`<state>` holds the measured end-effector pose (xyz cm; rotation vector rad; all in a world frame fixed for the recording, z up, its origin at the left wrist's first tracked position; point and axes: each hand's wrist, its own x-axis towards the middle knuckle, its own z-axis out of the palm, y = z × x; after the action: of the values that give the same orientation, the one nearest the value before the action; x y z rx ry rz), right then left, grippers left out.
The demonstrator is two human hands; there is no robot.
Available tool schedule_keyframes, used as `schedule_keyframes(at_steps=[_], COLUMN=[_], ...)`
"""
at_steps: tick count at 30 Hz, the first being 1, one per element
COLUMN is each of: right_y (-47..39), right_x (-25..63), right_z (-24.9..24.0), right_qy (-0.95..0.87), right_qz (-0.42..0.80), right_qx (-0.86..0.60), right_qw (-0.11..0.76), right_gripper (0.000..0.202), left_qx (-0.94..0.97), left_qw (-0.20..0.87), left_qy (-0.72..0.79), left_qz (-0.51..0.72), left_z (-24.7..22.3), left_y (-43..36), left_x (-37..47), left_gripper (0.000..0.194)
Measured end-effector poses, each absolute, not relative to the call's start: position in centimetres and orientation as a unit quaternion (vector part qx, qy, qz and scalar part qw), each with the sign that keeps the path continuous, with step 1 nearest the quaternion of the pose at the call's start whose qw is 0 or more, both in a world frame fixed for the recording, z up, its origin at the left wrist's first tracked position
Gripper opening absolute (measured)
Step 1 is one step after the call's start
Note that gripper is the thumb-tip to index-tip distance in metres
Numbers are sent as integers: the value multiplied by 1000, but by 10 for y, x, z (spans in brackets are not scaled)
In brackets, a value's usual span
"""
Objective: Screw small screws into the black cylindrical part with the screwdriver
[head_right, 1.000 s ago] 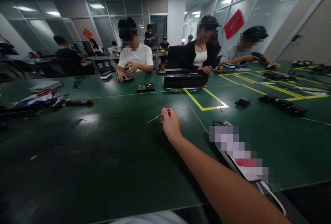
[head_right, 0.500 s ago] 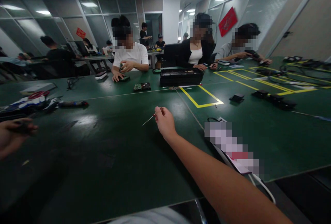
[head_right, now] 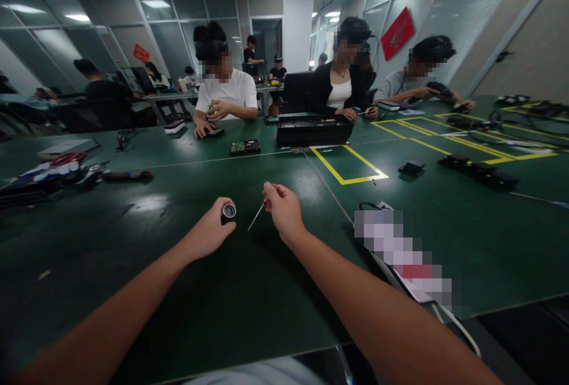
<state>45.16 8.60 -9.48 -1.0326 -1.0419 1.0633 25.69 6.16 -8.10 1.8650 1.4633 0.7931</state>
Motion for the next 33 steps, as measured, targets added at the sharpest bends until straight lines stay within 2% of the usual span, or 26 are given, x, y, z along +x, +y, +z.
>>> schedule_keyframes(at_steps=[2, 5, 13, 24, 33], right_y=[85, 83, 80, 79, 70], right_x=[451, 450, 449, 450, 460], right_z=[-93, -90, -89, -87, -78], right_qy=[-428, -436, -471, -499, -611], right_qz=[485, 493, 463, 438, 257], right_qx=[-437, -422, -431, -429, -536], right_qw=[625, 623, 615, 612, 523], right_gripper=[36, 34, 31, 28, 53], left_qx=[737, 763, 744, 731, 741], left_qw=[288, 267, 269, 264, 252], left_qy=[552, 522, 508, 524, 518], left_qz=[261, 272, 340, 348, 344], left_z=[-89, -95, -97, -96, -99], left_y=[59, 59, 64, 65, 66], left_x=[255, 250, 247, 245, 240], left_gripper=[25, 20, 35, 41, 42])
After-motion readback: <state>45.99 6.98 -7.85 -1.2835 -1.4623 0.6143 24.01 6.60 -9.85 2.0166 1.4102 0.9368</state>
